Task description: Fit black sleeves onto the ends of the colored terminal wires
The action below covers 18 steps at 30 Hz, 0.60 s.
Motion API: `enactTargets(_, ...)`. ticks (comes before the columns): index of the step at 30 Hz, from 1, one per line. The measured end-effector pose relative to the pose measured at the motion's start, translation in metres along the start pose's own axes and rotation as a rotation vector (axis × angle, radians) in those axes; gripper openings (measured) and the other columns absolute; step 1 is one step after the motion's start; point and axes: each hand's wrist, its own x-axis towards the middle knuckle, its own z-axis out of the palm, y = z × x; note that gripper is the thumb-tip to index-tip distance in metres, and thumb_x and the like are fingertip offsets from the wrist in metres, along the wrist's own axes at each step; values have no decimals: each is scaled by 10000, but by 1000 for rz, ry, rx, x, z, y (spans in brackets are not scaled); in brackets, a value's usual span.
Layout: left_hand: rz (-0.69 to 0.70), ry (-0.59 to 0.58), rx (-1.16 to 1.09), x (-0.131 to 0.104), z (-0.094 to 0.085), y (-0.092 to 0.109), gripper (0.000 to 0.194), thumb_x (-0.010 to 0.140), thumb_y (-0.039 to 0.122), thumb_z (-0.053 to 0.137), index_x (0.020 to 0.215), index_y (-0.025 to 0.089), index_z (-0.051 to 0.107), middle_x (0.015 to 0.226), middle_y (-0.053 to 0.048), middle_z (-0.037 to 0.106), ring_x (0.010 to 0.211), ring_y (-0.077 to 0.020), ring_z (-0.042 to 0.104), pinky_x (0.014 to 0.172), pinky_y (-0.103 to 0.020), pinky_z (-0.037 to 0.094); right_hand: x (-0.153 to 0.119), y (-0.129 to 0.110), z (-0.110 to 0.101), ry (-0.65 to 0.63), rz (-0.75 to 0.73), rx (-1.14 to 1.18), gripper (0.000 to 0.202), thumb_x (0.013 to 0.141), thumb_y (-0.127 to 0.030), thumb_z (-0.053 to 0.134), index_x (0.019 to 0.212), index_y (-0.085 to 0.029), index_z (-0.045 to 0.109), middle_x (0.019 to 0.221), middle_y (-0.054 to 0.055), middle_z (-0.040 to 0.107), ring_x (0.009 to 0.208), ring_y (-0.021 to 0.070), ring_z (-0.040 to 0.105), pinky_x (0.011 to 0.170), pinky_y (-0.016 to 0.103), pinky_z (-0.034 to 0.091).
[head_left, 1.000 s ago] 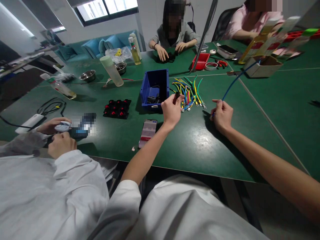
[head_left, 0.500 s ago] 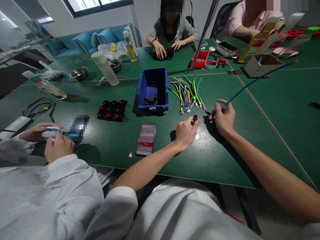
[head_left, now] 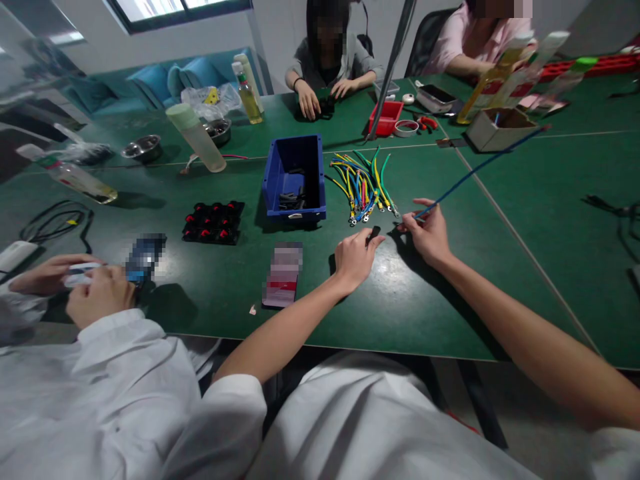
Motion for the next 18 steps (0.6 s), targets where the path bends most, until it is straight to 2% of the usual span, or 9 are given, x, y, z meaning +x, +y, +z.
enactTargets(3,-1,-1,18,0,0,0,340,950,492,466,1071,260,683,950,-58,735,868,-201,672,685,-269,398,-2,1,0,-18,-10,-29,437,750,-383,679,1110,-247,470,815,-17,606,599,150,640,602,307,535)
enactTargets(10,-8,-26,50,0,2,-2,315,955,467,467,988,274,714,816,-39,726,783,-196,664,642,-265,387,-5,-2,0,-5,-42,-16,447,798,-438,642,1146,-265,423,848,-2,570,635,169,651,629,338,552)
enactTargets(18,-12,-34,76,1,1,2,371,947,518,452,1075,261,686,926,-64,734,827,-207,671,660,-273,409,-5,-7,0,-31,-23,-21,491,811,-523,628,1179,-286,404,849,8,552,637,175,643,629,363,558)
